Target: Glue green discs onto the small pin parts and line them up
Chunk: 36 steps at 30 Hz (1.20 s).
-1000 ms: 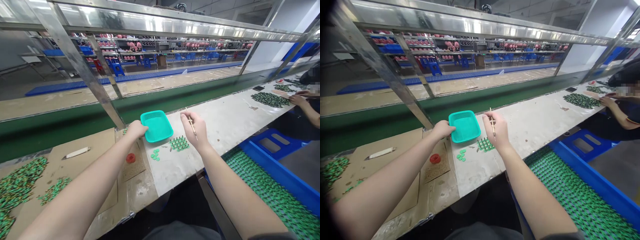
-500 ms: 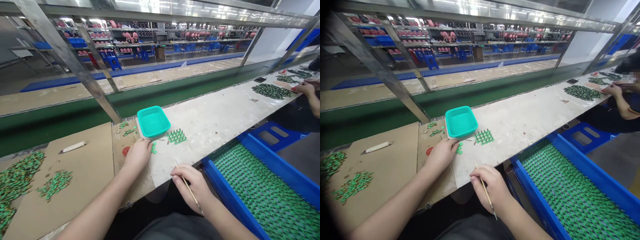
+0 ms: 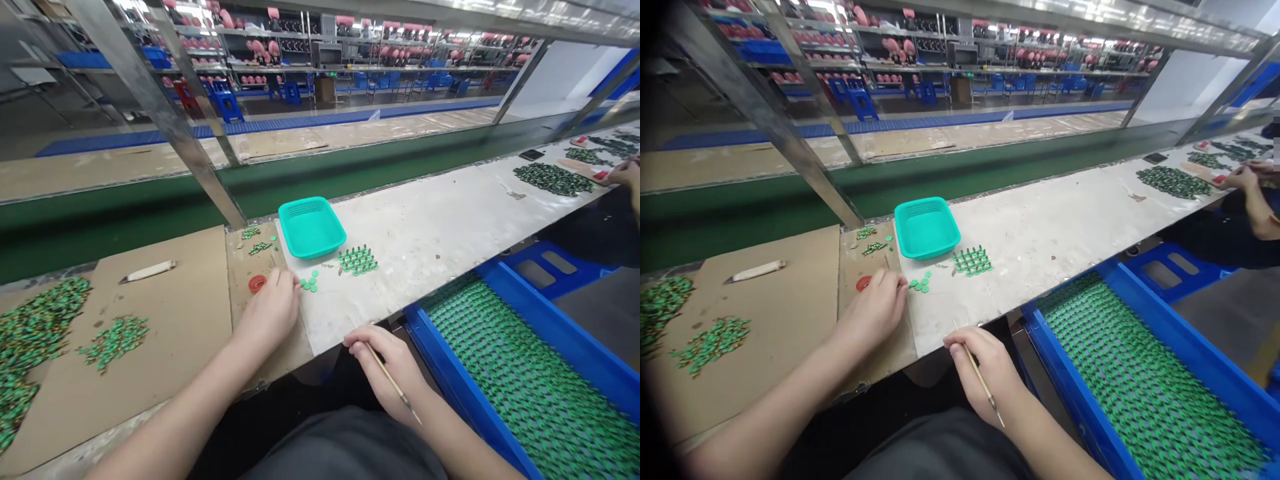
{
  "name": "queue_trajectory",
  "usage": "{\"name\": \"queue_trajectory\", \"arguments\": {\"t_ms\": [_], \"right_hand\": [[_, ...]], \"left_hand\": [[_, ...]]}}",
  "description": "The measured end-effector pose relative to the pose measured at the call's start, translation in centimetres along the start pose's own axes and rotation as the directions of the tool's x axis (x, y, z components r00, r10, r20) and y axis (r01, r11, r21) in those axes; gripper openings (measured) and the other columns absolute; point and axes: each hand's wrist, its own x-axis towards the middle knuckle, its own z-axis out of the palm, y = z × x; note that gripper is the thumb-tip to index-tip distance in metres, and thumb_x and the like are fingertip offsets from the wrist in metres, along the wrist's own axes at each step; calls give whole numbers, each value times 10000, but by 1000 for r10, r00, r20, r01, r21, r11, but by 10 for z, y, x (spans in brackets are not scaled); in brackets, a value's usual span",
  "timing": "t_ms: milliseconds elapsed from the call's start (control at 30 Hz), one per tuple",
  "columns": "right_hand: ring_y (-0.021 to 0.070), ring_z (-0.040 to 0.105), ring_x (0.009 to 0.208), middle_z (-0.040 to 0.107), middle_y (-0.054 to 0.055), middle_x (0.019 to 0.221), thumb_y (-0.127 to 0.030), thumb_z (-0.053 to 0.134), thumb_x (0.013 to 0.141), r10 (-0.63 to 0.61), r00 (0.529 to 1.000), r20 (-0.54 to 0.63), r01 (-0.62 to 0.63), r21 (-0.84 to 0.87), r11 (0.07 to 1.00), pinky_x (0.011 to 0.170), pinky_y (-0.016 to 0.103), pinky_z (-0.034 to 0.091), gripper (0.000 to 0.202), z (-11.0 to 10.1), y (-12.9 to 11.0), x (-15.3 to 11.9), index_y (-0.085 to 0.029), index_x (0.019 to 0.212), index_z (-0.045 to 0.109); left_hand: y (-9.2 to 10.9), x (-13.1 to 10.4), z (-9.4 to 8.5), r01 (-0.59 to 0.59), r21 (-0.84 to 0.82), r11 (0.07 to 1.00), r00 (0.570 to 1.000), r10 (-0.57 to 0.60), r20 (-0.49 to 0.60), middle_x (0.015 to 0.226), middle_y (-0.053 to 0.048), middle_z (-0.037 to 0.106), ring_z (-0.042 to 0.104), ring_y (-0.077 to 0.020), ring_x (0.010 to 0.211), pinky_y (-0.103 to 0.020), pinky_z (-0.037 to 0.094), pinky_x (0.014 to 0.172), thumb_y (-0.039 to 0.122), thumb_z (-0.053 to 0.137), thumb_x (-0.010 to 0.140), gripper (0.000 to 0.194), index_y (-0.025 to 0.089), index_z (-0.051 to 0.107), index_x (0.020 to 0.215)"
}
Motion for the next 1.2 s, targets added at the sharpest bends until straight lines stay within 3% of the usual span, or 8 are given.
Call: {"name": "queue_trajectory", "arguments": {"t_ms": [167,333,500,633,767,967,1100,1200], "right_hand": [[202,835,923,854,61,1020,-285,556,1178,72,985,154,-80,43,996,865,337,698,259,-7,-5,10,-250,1256,801],[233,790,1022,807,74,1028,-271,590,1150,20,971,237,-11,-40,999,928,379,659,241,0,-21,45,-242,1052,808],[182,761,690,711,-77,752,-189,700,1082,186,949,253,-231,160,960,704,324,652,795,14,-38,57,-349,1786,366],[202,885,924,896,26,975,-285,692,1129,182,952,246,-266,369,891,869,337,727,262,25,-48,63,-314,1358,816],[277,857,1289,899,94,1333,-423,697,1133,122,944,306,-288,585,758,1074,387,721,305,39,-47,74,-274,1341,863],[111,781,690,838,-9,779,-397,690,1177,115,993,2,-107,381,918,697,214,665,240,61,-34,82,-273,1130,890],[133,793,798,827,22,913,-402,645,1191,99,992,-76,-71,309,948,757,258,673,273,71,-23,89,-245,1116,856],[108,720,787,732,-27,890,-205,850,1013,99,989,-112,-60,309,949,730,217,624,101,76,-19,102,-241,976,763]], "left_hand": [[-48,-85,-8,-220,-9,975,974,220,-48,1028,-139,759,751,-313,939,-444,572,829,382,328,1159,459,250,758,1071],[-72,-119,-3,-318,-79,945,947,312,-76,1107,-71,833,763,-268,959,-425,561,860,332,424,1170,339,287,758,1133],[-65,-126,-9,-205,-270,941,965,149,-214,1152,-42,806,763,-227,1067,-391,578,969,366,614,1146,186,285,730,1267],[-60,-119,-6,-245,-258,935,952,182,-247,1092,-11,778,718,-208,990,-380,541,907,306,649,1133,190,281,738,1299],[-60,-110,1,-264,-276,924,950,199,-243,1041,16,765,692,-196,944,-372,501,851,229,618,1127,145,270,726,1214],[-58,-112,5,-208,-214,954,951,147,-271,955,-17,705,645,-250,905,-422,453,824,332,650,1137,121,239,664,1061],[-59,-119,6,-295,-263,919,925,206,-319,1112,-59,766,662,-254,1054,-426,487,940,258,688,1124,99,203,711,1205],[-60,-125,6,-363,-227,904,898,273,-346,1294,-70,828,684,-267,1197,-461,484,1047,171,667,1121,235,187,743,1343]]}}
